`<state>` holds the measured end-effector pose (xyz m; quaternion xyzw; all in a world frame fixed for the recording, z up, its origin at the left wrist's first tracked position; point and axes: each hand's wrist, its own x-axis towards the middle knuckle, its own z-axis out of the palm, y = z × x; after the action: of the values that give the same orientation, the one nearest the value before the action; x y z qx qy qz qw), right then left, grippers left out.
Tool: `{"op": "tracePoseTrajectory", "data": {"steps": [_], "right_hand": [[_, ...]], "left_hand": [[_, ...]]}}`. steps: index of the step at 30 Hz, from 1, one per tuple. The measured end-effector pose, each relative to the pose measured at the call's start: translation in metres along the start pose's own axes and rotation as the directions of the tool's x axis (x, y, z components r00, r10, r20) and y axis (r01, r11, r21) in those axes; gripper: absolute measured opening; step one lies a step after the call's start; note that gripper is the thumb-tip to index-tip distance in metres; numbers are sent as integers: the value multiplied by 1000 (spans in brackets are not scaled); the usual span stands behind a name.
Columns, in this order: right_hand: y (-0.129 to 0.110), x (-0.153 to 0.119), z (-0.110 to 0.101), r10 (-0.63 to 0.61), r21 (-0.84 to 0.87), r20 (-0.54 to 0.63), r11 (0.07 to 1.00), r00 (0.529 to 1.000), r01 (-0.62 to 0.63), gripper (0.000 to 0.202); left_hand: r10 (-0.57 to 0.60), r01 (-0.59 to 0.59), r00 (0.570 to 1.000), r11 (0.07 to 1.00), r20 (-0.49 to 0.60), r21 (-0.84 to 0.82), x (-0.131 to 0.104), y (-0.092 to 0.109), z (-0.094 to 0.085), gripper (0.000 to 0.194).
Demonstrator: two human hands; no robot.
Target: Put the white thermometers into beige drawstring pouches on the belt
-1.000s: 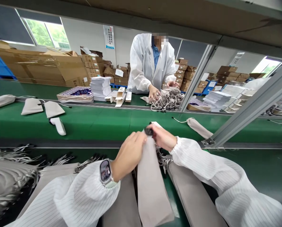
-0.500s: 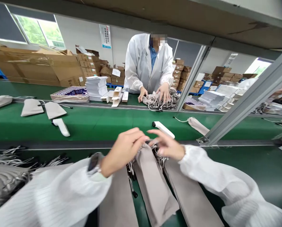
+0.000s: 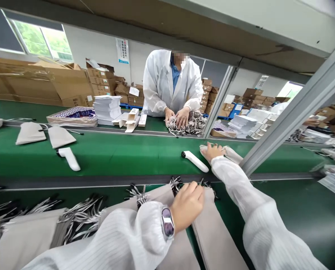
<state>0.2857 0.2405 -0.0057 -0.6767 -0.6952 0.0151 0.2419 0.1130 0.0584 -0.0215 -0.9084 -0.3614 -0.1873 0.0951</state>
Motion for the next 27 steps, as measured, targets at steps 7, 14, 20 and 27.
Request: {"op": "tracePoseTrajectory", "data": {"steps": [7,14,20,27], "right_hand": [[-19,-16,56,-150,198,153,973,977,118,46],[-47,-43,-29,-113,880,-99,454,989,140,57],[-71,-99,-62,-161,981,2,191,987,29,50],[-66,-107,-51,-470,833,532,439,705,-337,31]], "left_hand": [[-123,119,988,992,98,48,-7,-11,-14,10],[-57,49,993,996,104,79,-15,-17,-12,11],[-93,124,985,968,145,-217,-8,-24,-26,21],[-407,323,912,785,-48,-529,1,-38,-60,14]]}}
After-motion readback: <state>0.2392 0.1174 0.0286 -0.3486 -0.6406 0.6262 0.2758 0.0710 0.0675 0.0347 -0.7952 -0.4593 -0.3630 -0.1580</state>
